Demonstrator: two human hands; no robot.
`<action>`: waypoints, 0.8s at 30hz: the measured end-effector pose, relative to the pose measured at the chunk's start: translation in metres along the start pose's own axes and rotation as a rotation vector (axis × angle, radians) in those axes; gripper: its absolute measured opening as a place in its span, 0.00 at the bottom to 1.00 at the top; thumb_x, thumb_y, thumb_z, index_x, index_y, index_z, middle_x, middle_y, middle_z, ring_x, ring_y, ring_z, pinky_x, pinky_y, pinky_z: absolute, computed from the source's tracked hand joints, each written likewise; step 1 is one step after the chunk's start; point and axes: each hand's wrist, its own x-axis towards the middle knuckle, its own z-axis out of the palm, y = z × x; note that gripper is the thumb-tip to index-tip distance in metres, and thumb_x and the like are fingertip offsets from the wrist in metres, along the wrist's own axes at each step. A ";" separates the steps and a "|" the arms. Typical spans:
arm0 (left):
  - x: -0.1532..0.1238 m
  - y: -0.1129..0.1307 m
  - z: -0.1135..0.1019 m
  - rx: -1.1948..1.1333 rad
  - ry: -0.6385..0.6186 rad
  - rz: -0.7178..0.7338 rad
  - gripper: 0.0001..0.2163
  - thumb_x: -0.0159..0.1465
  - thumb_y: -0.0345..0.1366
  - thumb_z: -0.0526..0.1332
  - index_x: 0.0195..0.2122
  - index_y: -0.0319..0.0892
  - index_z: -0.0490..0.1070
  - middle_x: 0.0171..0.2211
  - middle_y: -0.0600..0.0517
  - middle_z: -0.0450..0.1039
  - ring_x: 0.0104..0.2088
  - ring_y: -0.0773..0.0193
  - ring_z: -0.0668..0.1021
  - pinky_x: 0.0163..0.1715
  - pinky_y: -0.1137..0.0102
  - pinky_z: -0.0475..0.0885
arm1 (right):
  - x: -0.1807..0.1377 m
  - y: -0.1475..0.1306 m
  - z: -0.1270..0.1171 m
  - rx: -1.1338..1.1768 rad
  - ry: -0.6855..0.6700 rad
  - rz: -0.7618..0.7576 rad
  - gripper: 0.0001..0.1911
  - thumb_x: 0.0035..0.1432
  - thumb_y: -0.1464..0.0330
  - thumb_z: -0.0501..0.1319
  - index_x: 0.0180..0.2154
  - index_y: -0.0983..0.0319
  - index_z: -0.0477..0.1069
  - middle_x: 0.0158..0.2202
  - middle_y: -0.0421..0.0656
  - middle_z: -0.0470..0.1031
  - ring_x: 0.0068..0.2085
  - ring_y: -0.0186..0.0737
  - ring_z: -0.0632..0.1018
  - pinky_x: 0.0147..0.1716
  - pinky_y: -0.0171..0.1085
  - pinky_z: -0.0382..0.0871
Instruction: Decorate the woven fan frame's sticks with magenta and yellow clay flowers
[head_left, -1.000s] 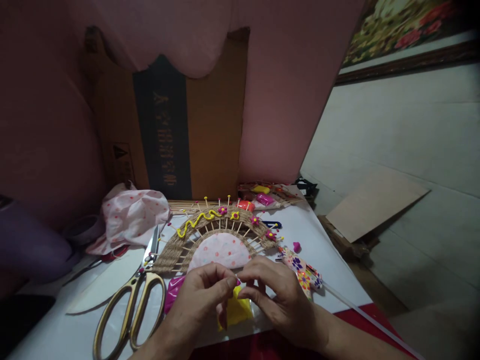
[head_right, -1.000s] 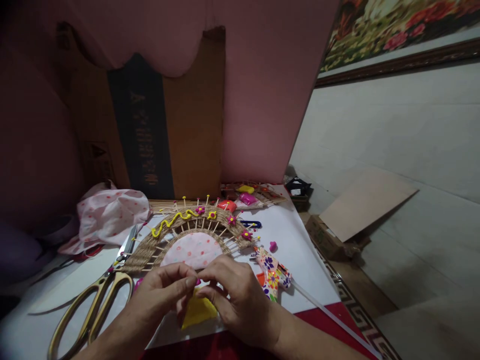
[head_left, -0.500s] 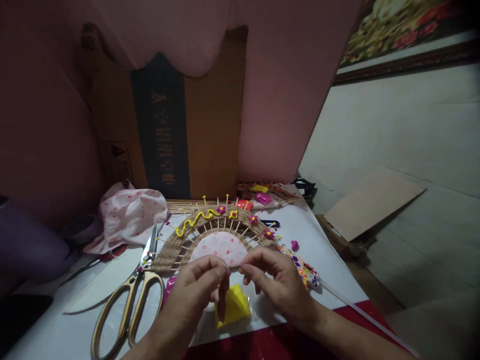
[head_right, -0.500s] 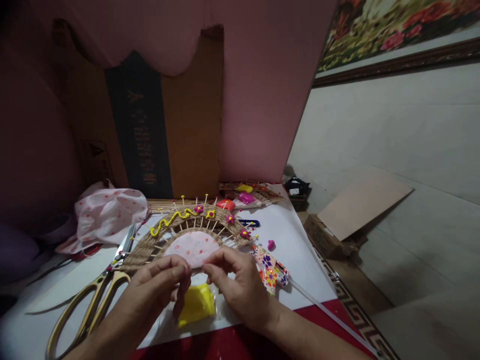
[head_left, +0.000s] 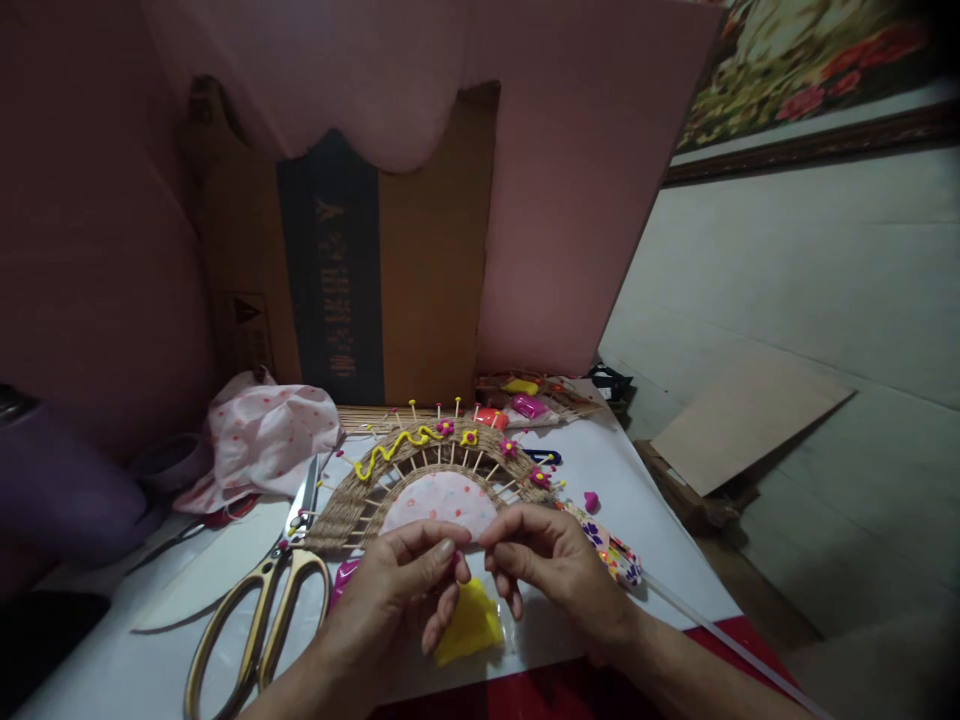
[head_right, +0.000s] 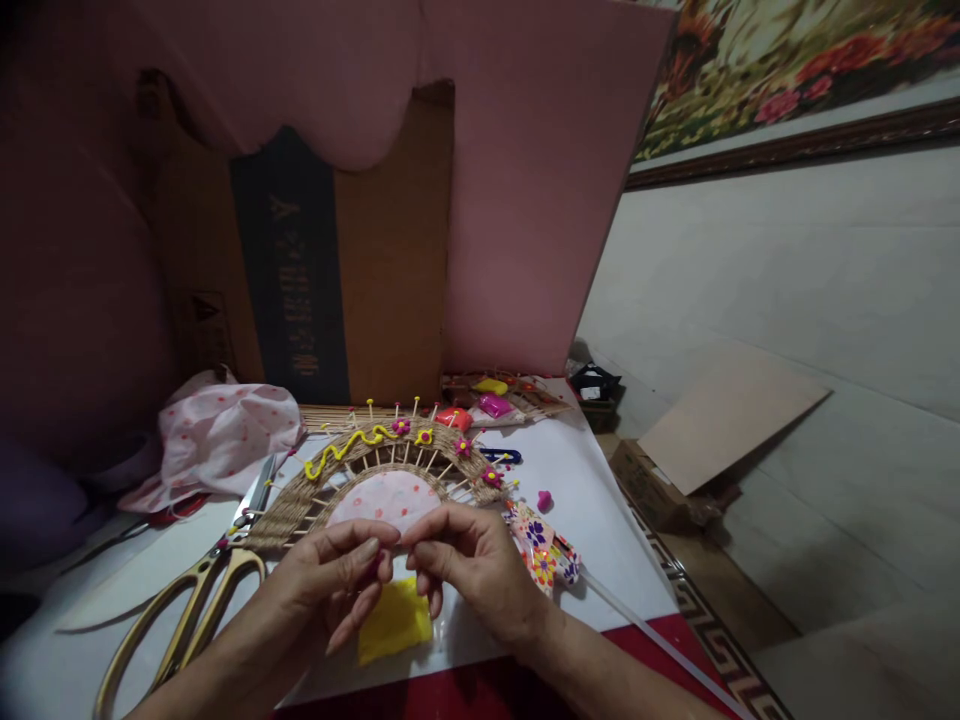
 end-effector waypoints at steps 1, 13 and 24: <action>0.001 0.000 -0.001 0.018 0.001 0.000 0.10 0.51 0.35 0.67 0.32 0.36 0.72 0.20 0.55 0.71 0.10 0.78 0.66 0.09 0.82 0.57 | 0.000 0.000 0.000 0.006 -0.009 0.020 0.11 0.50 0.66 0.67 0.31 0.66 0.71 0.21 0.37 0.72 0.19 0.26 0.71 0.17 0.25 0.66; 0.001 0.003 0.001 0.008 -0.021 0.002 0.09 0.53 0.35 0.66 0.30 0.34 0.72 0.23 0.53 0.71 0.12 0.79 0.66 0.10 0.82 0.54 | 0.001 0.001 -0.003 -0.084 0.038 -0.055 0.09 0.52 0.65 0.65 0.32 0.65 0.71 0.22 0.38 0.72 0.21 0.27 0.70 0.21 0.28 0.67; 0.004 0.003 -0.005 0.052 0.046 0.052 0.09 0.55 0.37 0.65 0.27 0.34 0.70 0.21 0.50 0.74 0.09 0.81 0.63 0.09 0.83 0.52 | -0.002 0.001 -0.001 -0.204 0.136 -0.046 0.10 0.51 0.63 0.65 0.31 0.65 0.74 0.22 0.38 0.69 0.20 0.26 0.69 0.20 0.28 0.64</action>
